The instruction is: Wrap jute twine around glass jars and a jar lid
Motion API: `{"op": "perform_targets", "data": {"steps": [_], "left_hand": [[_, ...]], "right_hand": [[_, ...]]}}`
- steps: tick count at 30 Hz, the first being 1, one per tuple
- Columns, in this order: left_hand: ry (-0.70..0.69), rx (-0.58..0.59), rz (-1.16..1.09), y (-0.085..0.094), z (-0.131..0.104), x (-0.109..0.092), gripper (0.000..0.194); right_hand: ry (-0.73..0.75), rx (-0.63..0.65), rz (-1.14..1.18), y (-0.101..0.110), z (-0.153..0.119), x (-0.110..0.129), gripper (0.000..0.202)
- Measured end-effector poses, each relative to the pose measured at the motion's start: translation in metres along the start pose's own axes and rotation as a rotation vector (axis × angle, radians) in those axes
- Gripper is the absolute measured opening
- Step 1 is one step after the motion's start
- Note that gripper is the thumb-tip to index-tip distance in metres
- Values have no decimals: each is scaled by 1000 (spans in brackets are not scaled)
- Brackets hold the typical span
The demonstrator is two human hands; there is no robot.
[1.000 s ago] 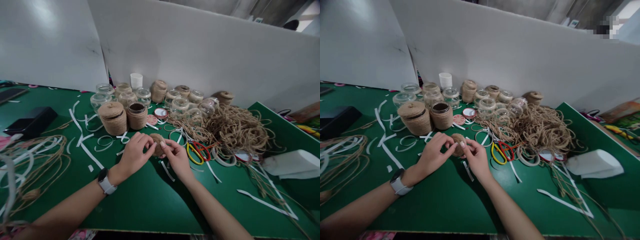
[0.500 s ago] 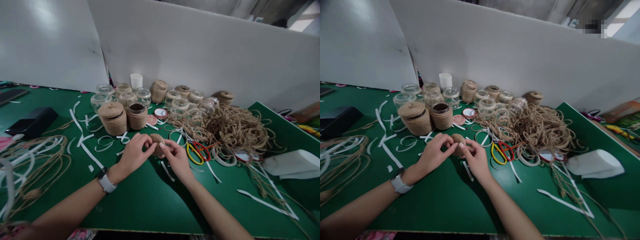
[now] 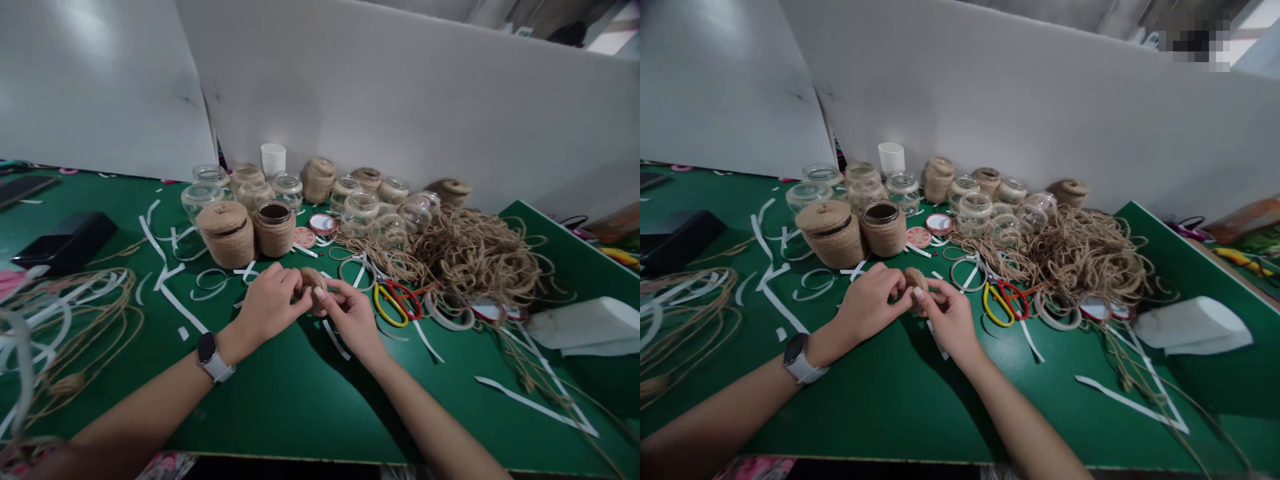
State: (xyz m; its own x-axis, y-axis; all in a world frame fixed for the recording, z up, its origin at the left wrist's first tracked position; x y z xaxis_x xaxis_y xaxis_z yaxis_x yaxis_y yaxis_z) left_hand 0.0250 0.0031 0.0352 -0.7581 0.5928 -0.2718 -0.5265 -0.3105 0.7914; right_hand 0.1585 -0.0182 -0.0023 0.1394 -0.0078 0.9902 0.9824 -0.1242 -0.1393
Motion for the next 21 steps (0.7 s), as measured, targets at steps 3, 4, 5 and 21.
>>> {"op": "perform_targets", "data": {"steps": [3, 4, 5, 21], "left_hand": [[-84, -27, 120, 0, 0, -4, 25], [-102, -27, 143, 0, 0, -5, 24], [-119, -26, 163, 0, 0, -6, 23], [-132, -21, 124, 1, 1, -5, 25]], "right_hand": [[5, 0, -13, 0, 0, 0, 39], [5, -3, -17, 0, 0, 0, 39], [4, -5, -18, -1, 0, 0, 39], [-46, -21, 16, 0, 3, -3, 45]]}}
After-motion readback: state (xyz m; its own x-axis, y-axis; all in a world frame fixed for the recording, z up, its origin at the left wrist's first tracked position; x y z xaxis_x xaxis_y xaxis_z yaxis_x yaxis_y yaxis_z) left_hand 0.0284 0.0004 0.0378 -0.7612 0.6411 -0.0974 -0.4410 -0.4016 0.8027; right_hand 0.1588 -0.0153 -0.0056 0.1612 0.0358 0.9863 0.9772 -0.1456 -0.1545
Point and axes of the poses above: each hand's wrist, its own z-axis towards the middle knuckle, its own y-axis out of the back of the hand, x = y × z, the point moved 6 cm from there along z, towards the middle knuckle, and after that the axes turned 8 degrees about -x, right-handed, at the moved point
